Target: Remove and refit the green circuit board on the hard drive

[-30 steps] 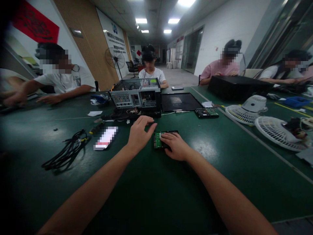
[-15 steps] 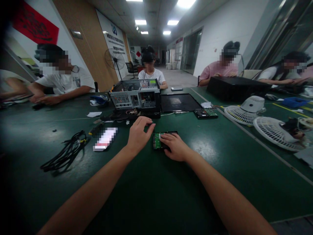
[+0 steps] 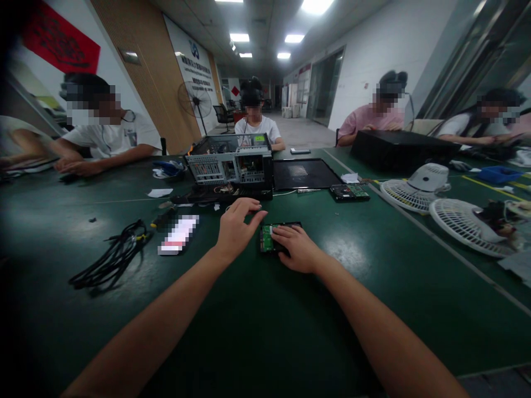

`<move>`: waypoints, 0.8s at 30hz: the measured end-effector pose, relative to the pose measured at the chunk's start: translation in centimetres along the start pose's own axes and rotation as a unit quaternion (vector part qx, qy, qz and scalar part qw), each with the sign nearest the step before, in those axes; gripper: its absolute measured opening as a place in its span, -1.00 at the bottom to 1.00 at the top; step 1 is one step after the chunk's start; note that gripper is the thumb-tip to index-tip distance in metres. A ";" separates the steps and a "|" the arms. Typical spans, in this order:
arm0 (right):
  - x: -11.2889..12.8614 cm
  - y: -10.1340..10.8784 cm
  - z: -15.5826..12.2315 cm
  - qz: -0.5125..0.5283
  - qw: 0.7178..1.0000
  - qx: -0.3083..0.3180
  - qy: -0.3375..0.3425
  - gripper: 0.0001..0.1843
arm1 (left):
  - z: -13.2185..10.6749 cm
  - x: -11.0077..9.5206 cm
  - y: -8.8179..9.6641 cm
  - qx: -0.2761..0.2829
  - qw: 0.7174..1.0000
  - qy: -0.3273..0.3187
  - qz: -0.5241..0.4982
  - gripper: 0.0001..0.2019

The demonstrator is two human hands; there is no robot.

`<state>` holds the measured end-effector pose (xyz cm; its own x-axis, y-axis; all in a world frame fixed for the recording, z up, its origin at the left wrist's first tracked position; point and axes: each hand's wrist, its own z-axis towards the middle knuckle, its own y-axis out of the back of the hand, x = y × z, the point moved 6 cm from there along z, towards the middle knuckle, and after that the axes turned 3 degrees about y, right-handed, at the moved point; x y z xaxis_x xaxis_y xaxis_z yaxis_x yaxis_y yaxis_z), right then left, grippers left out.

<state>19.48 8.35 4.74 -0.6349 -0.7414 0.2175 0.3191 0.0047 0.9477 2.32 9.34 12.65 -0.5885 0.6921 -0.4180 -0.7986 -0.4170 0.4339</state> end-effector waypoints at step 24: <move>0.1 0.2 0.1 0.004 1.000 -0.002 -0.002 -0.31 | 0.0 0.7 -0.9 0.067 0.996 0.056 -0.017 -0.79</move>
<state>19.44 8.34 4.91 -0.6359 -0.7380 0.2259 0.3269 0.0076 0.9450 2.58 10.20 11.92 -0.5783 0.6308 -0.5173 -0.7984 -0.3074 0.5177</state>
